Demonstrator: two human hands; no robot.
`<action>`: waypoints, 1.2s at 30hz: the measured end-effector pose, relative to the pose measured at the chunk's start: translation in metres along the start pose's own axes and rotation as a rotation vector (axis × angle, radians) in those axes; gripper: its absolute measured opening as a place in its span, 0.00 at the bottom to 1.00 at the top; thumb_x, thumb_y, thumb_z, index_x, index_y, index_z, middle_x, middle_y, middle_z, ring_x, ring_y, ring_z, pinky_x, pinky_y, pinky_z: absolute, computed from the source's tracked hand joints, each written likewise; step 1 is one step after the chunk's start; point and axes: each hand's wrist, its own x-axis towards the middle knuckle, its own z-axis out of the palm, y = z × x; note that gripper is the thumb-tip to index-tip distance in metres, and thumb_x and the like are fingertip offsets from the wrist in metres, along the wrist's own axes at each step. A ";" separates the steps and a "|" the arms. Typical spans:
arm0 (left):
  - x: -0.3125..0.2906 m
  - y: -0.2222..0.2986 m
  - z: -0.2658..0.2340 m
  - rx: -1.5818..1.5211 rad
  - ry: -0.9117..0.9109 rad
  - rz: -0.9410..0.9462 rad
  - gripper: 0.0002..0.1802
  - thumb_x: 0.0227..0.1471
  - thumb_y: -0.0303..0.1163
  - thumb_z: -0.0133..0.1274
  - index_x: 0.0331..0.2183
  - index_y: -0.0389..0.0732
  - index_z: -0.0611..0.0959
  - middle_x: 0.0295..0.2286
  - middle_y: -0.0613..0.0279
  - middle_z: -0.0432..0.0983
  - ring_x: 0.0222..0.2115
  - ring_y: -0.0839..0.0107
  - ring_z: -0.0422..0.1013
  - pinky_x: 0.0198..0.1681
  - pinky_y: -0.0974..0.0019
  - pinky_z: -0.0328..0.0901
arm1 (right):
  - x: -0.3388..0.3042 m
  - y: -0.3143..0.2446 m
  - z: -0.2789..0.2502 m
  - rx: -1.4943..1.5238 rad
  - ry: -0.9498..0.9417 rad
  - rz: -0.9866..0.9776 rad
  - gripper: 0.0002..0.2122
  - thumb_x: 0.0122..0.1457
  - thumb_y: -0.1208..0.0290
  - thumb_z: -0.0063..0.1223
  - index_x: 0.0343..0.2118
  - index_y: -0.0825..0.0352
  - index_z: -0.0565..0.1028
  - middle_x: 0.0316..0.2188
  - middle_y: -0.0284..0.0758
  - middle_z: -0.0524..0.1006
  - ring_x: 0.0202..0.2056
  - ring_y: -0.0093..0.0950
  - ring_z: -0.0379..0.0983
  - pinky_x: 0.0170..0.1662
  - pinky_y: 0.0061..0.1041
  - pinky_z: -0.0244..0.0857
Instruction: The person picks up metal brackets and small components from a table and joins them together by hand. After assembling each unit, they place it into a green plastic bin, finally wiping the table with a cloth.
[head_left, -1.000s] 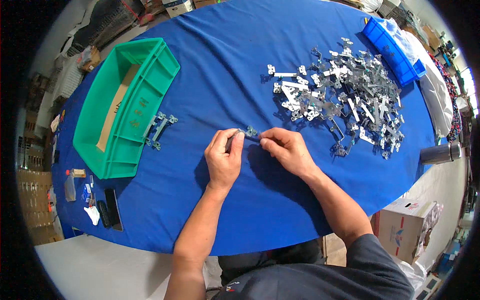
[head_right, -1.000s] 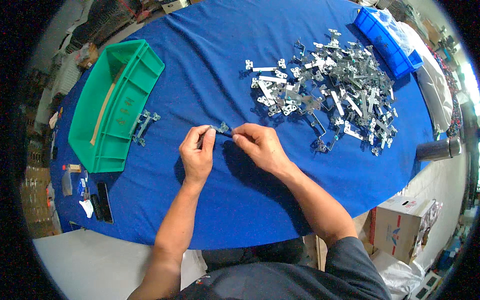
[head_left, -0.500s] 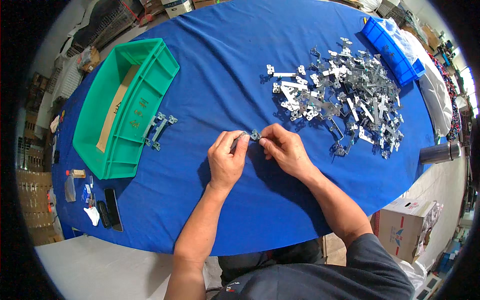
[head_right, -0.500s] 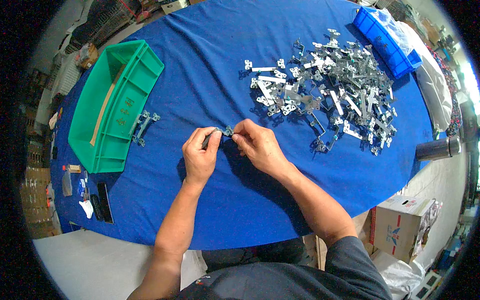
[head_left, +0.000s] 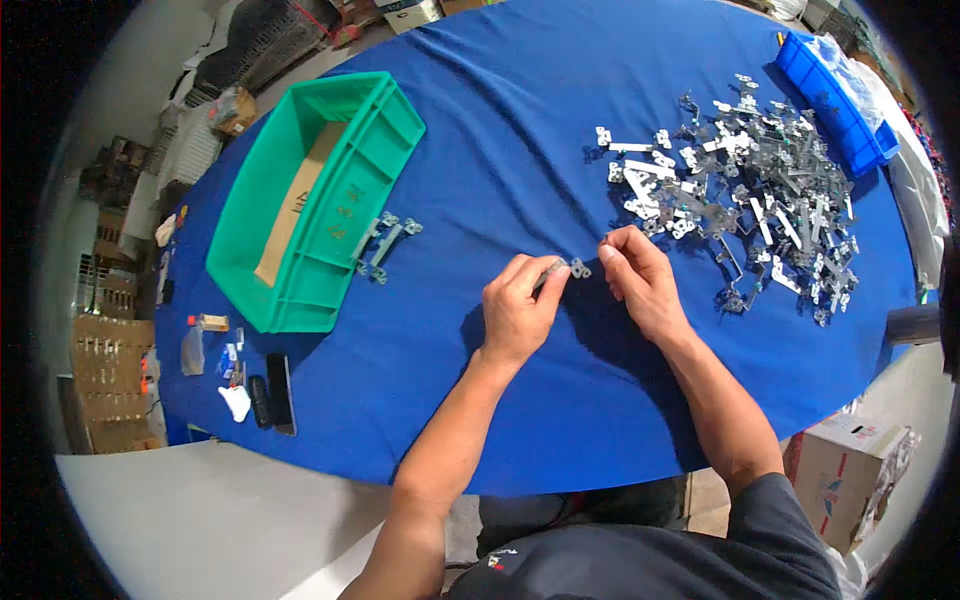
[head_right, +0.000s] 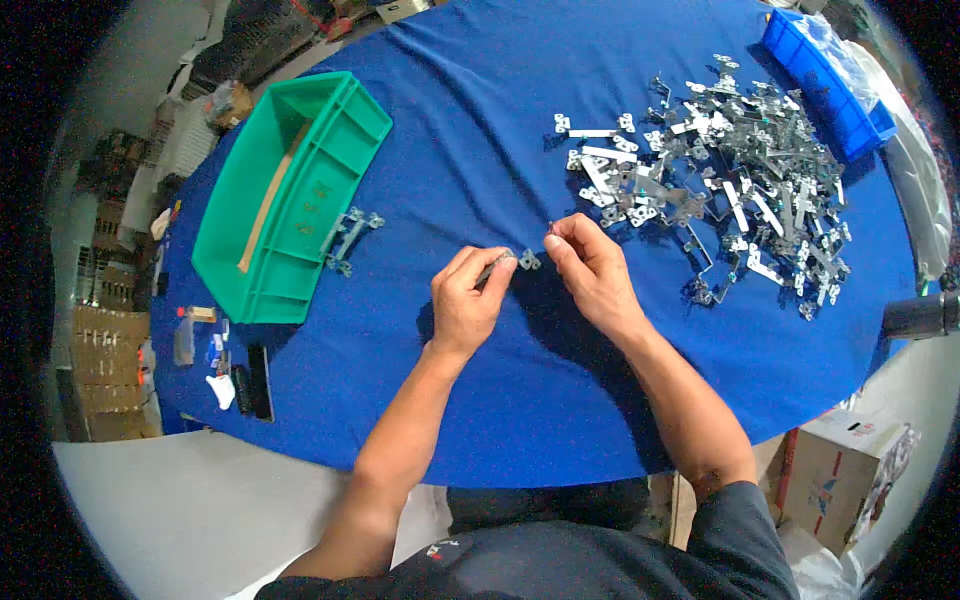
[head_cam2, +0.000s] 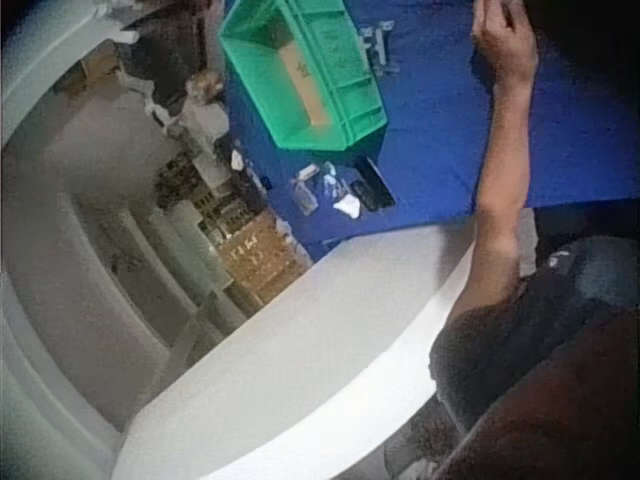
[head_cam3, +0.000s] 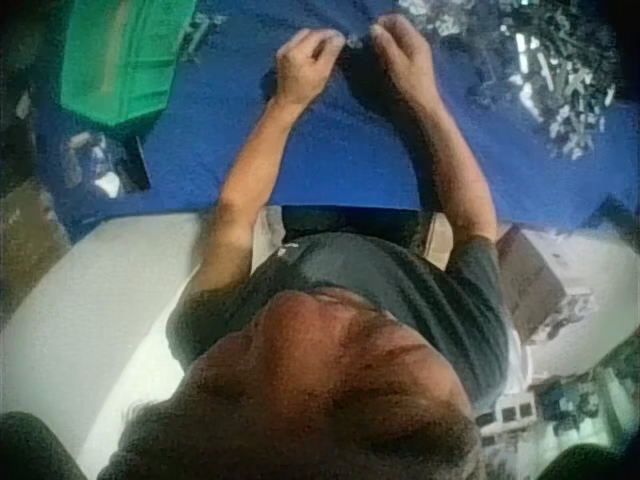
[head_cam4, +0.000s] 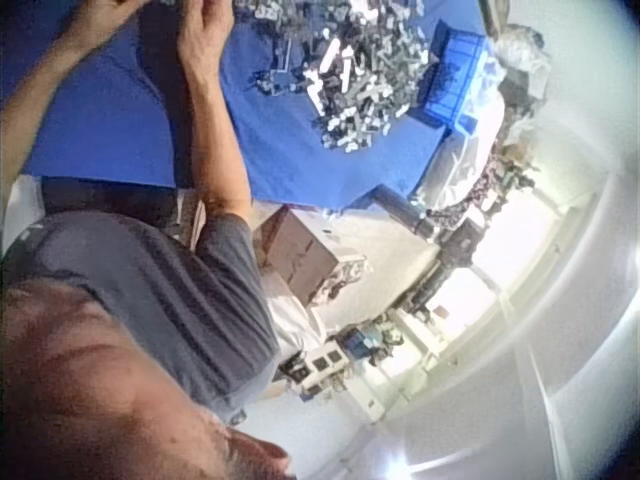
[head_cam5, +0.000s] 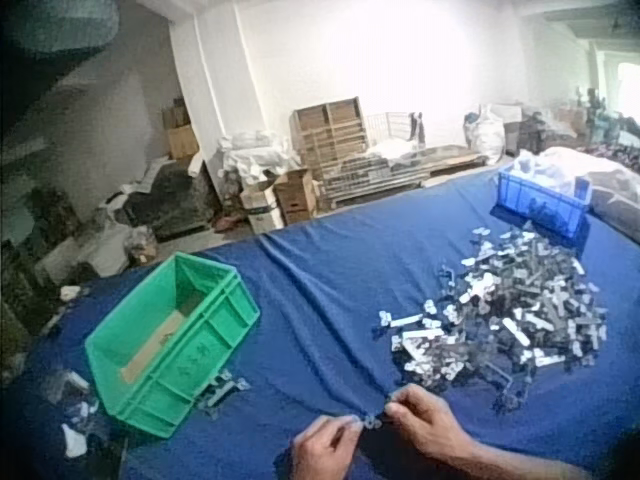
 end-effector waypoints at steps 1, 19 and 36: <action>0.003 -0.005 -0.002 0.048 0.065 0.039 0.07 0.53 0.28 0.60 0.34 0.35 0.85 0.27 0.54 0.80 0.27 0.62 0.77 0.31 0.64 0.70 | 0.002 0.004 -0.001 -0.085 -0.006 -0.085 0.07 0.66 0.70 0.53 0.36 0.68 0.73 0.22 0.26 0.69 0.25 0.15 0.64 0.28 0.19 0.61; 0.026 -0.128 -0.136 1.041 0.018 0.010 0.27 0.62 0.40 0.50 0.62 0.51 0.70 0.59 0.51 0.64 0.57 0.48 0.62 0.57 0.45 0.59 | 0.001 0.011 0.013 -0.411 -0.059 -0.488 0.07 0.61 0.71 0.53 0.35 0.70 0.73 0.29 0.45 0.75 0.35 0.44 0.75 0.39 0.40 0.68; 0.120 0.076 0.071 0.435 -0.259 0.625 0.22 0.52 0.36 0.59 0.48 0.38 0.81 0.47 0.50 0.77 0.50 0.52 0.71 0.55 0.56 0.65 | 0.003 0.020 0.014 -0.493 -0.073 -0.510 0.09 0.60 0.71 0.51 0.40 0.69 0.75 0.37 0.48 0.78 0.40 0.49 0.76 0.43 0.45 0.70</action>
